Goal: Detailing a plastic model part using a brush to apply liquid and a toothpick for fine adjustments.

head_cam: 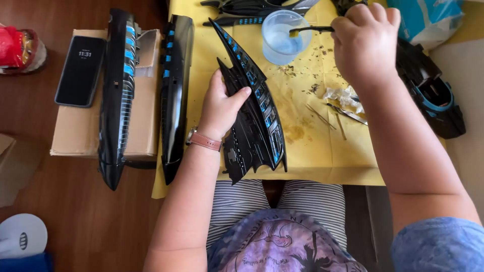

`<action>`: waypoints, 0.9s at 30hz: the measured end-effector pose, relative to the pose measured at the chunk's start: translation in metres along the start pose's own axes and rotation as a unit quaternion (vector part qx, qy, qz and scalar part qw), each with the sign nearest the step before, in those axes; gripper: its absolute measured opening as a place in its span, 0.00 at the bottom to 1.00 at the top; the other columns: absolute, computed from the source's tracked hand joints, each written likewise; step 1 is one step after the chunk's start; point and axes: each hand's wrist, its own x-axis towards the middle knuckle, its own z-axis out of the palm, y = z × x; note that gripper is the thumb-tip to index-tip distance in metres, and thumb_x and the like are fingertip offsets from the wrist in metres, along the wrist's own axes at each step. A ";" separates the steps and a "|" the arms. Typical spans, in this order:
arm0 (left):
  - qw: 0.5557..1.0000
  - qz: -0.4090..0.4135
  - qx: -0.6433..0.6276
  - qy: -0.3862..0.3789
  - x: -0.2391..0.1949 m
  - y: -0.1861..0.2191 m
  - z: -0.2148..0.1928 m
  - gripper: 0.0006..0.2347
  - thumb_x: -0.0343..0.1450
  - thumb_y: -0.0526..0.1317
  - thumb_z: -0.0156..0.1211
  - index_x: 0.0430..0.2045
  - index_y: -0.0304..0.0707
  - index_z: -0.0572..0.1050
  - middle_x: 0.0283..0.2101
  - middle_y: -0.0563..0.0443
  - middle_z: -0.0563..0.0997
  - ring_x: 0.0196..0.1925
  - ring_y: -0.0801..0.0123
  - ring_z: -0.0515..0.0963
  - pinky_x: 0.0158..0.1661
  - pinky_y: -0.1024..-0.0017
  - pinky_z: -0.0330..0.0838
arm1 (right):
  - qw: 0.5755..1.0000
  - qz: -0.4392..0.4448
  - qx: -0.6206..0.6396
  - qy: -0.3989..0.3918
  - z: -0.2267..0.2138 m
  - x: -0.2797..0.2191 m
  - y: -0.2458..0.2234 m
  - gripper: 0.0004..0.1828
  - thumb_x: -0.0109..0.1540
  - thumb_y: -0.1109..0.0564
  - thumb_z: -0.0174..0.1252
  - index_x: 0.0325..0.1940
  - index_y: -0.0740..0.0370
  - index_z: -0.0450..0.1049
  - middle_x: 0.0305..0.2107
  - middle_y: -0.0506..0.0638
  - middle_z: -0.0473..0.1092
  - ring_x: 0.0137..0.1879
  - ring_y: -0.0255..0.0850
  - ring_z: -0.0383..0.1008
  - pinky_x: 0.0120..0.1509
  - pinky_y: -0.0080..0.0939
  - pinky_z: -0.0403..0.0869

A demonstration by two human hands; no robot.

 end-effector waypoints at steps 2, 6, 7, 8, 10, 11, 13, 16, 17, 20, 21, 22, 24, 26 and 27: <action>1.000 0.006 0.002 -0.004 -0.003 0.011 -0.002 0.26 0.67 0.42 0.65 0.57 0.34 0.63 0.57 0.47 0.80 0.59 0.64 0.80 0.60 0.67 0.71 | 1.000 -0.021 -0.012 -0.012 0.010 0.008 -0.002 0.07 0.59 0.64 0.66 0.35 0.52 0.79 0.33 0.41 0.67 0.42 0.42 0.65 0.49 0.43 0.61; 1.000 0.019 0.002 -0.018 -0.003 0.010 -0.001 0.18 0.67 0.40 0.64 0.49 0.40 0.69 0.51 0.51 0.84 0.55 0.65 0.84 0.57 0.67 0.74 | 0.998 -0.057 -0.022 -0.012 0.022 0.017 -0.013 0.13 0.54 0.67 0.66 0.37 0.50 0.83 0.28 0.39 0.64 0.40 0.40 0.60 0.47 0.41 0.59; 1.000 0.019 0.001 -0.020 -0.003 0.012 -0.001 0.18 0.67 0.40 0.64 0.49 0.40 0.69 0.51 0.51 0.84 0.55 0.65 0.84 0.57 0.67 0.74 | 0.998 -0.056 -0.024 -0.013 0.025 0.015 -0.013 0.13 0.54 0.67 0.66 0.37 0.50 0.83 0.28 0.39 0.64 0.40 0.40 0.60 0.47 0.41 0.59; 1.000 0.014 0.003 -0.021 -0.003 0.013 -0.001 0.18 0.67 0.40 0.64 0.50 0.40 0.69 0.51 0.51 0.84 0.55 0.65 0.84 0.58 0.67 0.75 | 0.998 -0.062 -0.024 -0.020 0.027 0.014 -0.014 0.12 0.52 0.67 0.65 0.34 0.51 0.80 0.28 0.40 0.62 0.40 0.41 0.59 0.47 0.42 0.59; 1.000 0.007 0.003 -0.018 -0.003 0.012 -0.001 0.19 0.67 0.40 0.64 0.51 0.39 0.69 0.51 0.51 0.83 0.55 0.64 0.84 0.58 0.67 0.75 | 0.997 -0.070 -0.022 -0.026 0.030 0.013 -0.014 0.11 0.50 0.68 0.64 0.31 0.53 0.76 0.28 0.41 0.59 0.40 0.42 0.58 0.47 0.42 0.59; 1.000 0.010 0.007 -0.017 -0.002 0.010 -0.001 0.19 0.67 0.41 0.64 0.51 0.39 0.68 0.52 0.51 0.83 0.55 0.65 0.83 0.58 0.67 0.74 | 0.997 -0.071 -0.023 -0.019 0.030 0.012 -0.014 0.11 0.51 0.67 0.64 0.32 0.53 0.77 0.28 0.41 0.60 0.39 0.42 0.58 0.47 0.42 0.59; 1.000 0.012 0.011 -0.015 -0.002 0.009 -0.002 0.19 0.67 0.41 0.64 0.51 0.39 0.68 0.53 0.51 0.83 0.56 0.65 0.83 0.58 0.68 0.73 | 0.997 -0.072 -0.024 -0.011 0.031 0.008 -0.011 0.10 0.52 0.66 0.64 0.32 0.52 0.78 0.28 0.41 0.61 0.39 0.42 0.58 0.47 0.42 0.59; 0.999 0.031 0.018 -0.019 0.000 0.007 -0.002 0.17 0.68 0.41 0.63 0.49 0.41 0.69 0.52 0.51 0.83 0.56 0.64 0.82 0.59 0.66 0.73 | 0.998 -0.041 -0.022 -0.032 0.032 -0.001 -0.004 0.13 0.52 0.66 0.60 0.34 0.49 0.79 0.32 0.38 0.69 0.38 0.39 0.62 0.48 0.40 0.60; 0.999 0.009 0.039 -0.017 0.001 0.004 -0.002 0.26 0.68 0.44 0.63 0.59 0.35 0.62 0.60 0.48 0.76 0.63 0.62 0.75 0.63 0.65 0.67 | 0.998 -0.008 0.020 -0.051 0.031 -0.004 -0.003 0.09 0.58 0.66 0.65 0.37 0.52 0.80 0.30 0.39 0.71 0.38 0.41 0.63 0.48 0.42 0.62; 0.998 -0.007 0.067 -0.017 0.001 0.002 -0.001 0.34 0.68 0.46 0.62 0.68 0.30 0.56 0.69 0.43 0.69 0.72 0.58 0.67 0.68 0.63 0.59 | 0.990 0.060 0.095 -0.084 0.036 -0.016 0.002 0.05 0.64 0.63 0.69 0.42 0.55 0.82 0.30 0.41 0.75 0.39 0.45 0.67 0.47 0.48 0.63; 0.997 -0.002 0.073 -0.018 0.001 0.003 -0.002 0.34 0.69 0.46 0.62 0.68 0.30 0.55 0.70 0.42 0.67 0.73 0.57 0.65 0.69 0.63 0.58 | 0.983 0.093 0.129 -0.096 0.040 -0.021 0.004 0.06 0.64 0.61 0.69 0.45 0.56 0.83 0.33 0.43 0.77 0.41 0.49 0.70 0.45 0.50 0.63; 0.997 -0.002 0.075 -0.019 0.001 0.002 -0.001 0.34 0.69 0.46 0.62 0.68 0.30 0.55 0.70 0.42 0.67 0.73 0.57 0.65 0.69 0.63 0.58 | 0.982 0.095 0.129 -0.096 0.039 -0.022 0.003 0.06 0.64 0.61 0.69 0.45 0.56 0.83 0.33 0.43 0.77 0.41 0.49 0.70 0.45 0.50 0.63; 0.991 -0.041 0.130 -0.011 0.001 0.000 0.000 0.39 0.69 0.50 0.63 0.71 0.29 0.49 0.76 0.37 0.54 0.78 0.53 0.53 0.72 0.60 0.49 | 0.963 0.148 0.191 -0.117 0.037 -0.024 0.002 0.09 0.66 0.62 0.66 0.50 0.57 0.85 0.33 0.47 0.77 0.45 0.52 0.74 0.48 0.52 0.66; 0.981 -0.013 0.193 0.006 0.004 -0.004 0.001 0.38 0.69 0.50 0.63 0.70 0.27 0.53 0.73 0.35 0.59 0.75 0.50 0.58 0.69 0.59 0.55 | 0.938 0.193 0.246 -0.150 0.010 -0.007 -0.005 0.09 0.67 0.62 0.62 0.51 0.62 0.83 0.35 0.52 0.78 0.43 0.51 0.73 0.43 0.51 0.68; 0.967 0.016 0.254 0.025 0.004 -0.006 0.001 0.37 0.69 0.51 0.63 0.68 0.26 0.56 0.70 0.32 0.64 0.72 0.46 0.64 0.67 0.57 0.61 | 0.906 0.234 0.301 -0.182 -0.004 0.001 -0.009 0.11 0.68 0.63 0.57 0.51 0.67 0.82 0.38 0.56 0.78 0.41 0.50 0.72 0.38 0.50 0.71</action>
